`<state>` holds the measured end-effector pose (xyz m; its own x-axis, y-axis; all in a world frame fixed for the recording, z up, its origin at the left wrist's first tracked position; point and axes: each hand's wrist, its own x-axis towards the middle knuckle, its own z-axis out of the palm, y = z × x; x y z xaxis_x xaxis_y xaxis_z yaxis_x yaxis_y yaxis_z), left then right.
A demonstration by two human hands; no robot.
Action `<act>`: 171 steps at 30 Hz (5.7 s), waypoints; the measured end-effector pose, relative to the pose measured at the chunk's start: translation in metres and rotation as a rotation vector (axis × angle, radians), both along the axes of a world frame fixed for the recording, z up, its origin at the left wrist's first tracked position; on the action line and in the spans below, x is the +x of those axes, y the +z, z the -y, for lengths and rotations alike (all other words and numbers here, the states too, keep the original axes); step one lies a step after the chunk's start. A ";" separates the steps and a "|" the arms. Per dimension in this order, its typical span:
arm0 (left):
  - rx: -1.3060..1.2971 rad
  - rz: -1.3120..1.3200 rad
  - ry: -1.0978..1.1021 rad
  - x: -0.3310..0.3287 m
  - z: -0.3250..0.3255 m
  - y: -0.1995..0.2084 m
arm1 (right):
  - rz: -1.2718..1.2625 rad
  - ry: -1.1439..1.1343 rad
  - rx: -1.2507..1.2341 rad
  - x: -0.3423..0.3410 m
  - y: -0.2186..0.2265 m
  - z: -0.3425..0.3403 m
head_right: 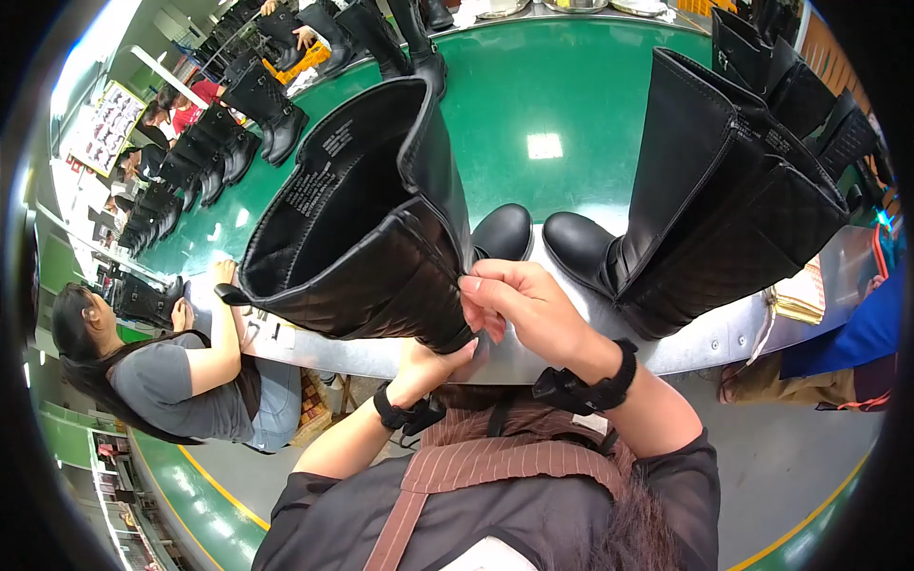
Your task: Inspecting zippers, buckles, and alignment of black boots on a production line.
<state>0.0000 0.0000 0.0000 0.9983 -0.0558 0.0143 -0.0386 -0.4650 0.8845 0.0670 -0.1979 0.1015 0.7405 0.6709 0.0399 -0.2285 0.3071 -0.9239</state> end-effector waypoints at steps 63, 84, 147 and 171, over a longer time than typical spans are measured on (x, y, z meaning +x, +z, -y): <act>-0.031 0.447 0.144 0.007 0.004 0.039 | 0.217 -0.109 -0.025 0.014 0.093 0.017; 0.368 0.251 0.278 -0.012 -0.013 0.023 | 1.391 -1.207 -1.247 -0.054 0.155 0.165; 0.266 0.981 0.011 0.072 0.165 0.124 | 1.345 -0.990 -1.161 -0.014 0.144 0.122; 0.310 0.922 -0.021 0.069 0.160 0.125 | 1.235 -0.873 -1.014 -0.009 0.147 0.129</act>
<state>0.0688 -0.1604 0.1249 0.6012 -0.2064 0.7720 -0.6660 -0.6633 0.3413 0.0583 -0.3267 0.2489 0.7180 0.2613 0.6451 0.5546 -0.7748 -0.3035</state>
